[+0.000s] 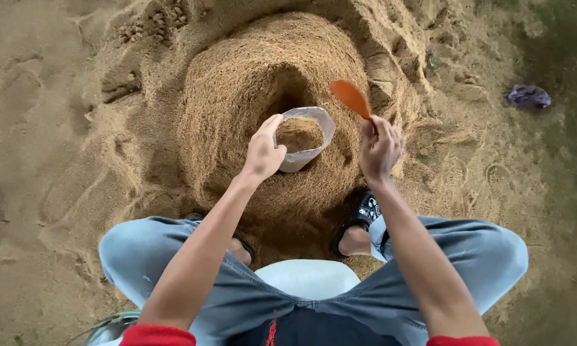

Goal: The person scoops grains from a large mound on the ground using a wooden spoon and transfers them into a clear plastic bag held in the other hand. The person sits cross-legged on a small stool while performing the task.

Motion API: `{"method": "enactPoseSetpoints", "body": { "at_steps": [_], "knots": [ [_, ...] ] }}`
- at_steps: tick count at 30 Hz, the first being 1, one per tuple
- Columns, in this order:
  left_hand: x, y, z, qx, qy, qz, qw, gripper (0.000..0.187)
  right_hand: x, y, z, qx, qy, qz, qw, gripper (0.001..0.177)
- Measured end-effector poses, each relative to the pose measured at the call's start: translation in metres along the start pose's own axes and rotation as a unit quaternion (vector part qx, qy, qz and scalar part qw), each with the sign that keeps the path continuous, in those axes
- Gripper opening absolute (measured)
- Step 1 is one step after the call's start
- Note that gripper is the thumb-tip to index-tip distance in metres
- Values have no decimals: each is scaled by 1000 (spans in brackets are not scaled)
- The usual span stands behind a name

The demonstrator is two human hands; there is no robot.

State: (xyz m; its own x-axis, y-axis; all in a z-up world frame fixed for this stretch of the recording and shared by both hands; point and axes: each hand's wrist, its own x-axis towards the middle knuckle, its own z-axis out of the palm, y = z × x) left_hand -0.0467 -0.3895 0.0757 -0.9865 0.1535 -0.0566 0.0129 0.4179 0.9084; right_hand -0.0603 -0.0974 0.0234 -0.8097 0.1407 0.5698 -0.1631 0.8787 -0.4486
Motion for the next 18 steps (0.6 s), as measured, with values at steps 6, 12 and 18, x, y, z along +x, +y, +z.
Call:
{"method": "enactPoseSetpoints", "body": {
  "at_steps": [6,12,18],
  "knots": [
    [-12,25,-11,-1,-6,-9,1000,72,-86,50,23,-115,-318,386,859,44],
    [-13,38,-13,-33,-16,-27,999,71,-163,109,94,-117,-361,428,820,40],
    [-14,35,-14,-18,-21,-20,999,70,-129,83,81,24,-287,478,829,37]
  ]
}}
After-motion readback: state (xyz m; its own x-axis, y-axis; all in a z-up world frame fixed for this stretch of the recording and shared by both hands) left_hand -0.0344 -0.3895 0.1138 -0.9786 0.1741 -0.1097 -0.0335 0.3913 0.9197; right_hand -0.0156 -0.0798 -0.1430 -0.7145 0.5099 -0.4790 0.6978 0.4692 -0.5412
